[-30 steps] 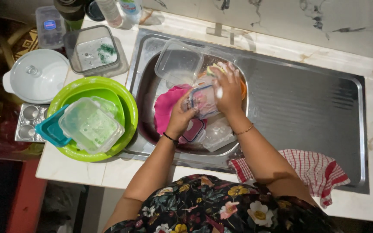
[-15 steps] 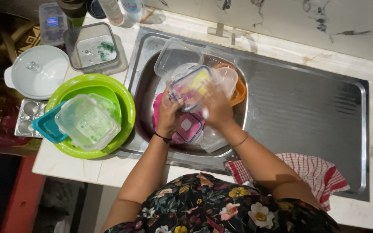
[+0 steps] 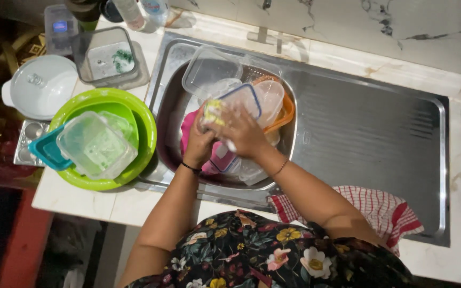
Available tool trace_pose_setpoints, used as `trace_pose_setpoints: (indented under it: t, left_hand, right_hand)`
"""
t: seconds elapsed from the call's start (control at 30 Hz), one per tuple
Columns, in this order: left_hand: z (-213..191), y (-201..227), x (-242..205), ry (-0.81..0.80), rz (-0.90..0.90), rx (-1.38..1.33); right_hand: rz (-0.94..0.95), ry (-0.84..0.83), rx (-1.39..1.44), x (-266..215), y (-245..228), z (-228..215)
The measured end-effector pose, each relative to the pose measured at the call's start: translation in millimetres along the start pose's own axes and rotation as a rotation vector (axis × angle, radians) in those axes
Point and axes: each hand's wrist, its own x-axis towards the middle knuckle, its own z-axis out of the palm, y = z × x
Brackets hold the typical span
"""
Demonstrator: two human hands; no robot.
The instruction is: Washing plastic food containers and lids in a kitchen sink.
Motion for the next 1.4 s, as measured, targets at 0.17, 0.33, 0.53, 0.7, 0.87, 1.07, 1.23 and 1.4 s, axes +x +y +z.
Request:
trace_pose_setpoints:
  t: [0.17, 0.33, 0.53, 0.7, 0.87, 1.07, 1.23, 1.4]
  left_hand:
    - [10.8, 4.3, -11.8, -0.016, 0.017, 0.013]
    - [30.2, 18.1, -25.0, 0.035, 0.038, -0.009]
    - [5.1, 5.0, -46.8, 0.026, 0.043, -0.004]
    - [5.0, 31.8, -19.2, 0.151, 0.184, 0.343]
    - [13.5, 64.4, 70.5, 0.182, 0.462, 0.885]
    - [-24.9, 62.0, 185.8, 0.03, 0.418, 1.205]
    - [-58.0, 56.9, 244.3, -0.055, 0.255, 1.28]
    - [-76.5, 65.4, 274.7, -0.032, 0.232, 1.386]
  right_hand:
    - [0.178, 0.146, -0.08, -0.2, 18.6, -4.4]
    - [0.099, 0.09, -0.084, -19.3, -6.8, -6.1]
    - [0.219, 0.393, 0.079, -60.7, 26.0, -15.6]
    - [0.602, 0.632, 0.668, -97.5, 36.5, -6.7]
    - [0.627, 0.514, 0.896, -117.3, 31.7, 11.3]
    - [0.583, 0.44, 0.913, -115.3, 37.0, 13.9]
    - [0.634, 0.407, 0.95, -115.9, 43.2, 18.4]
    - [0.644, 0.39, 1.008, -115.2, 42.0, 18.4]
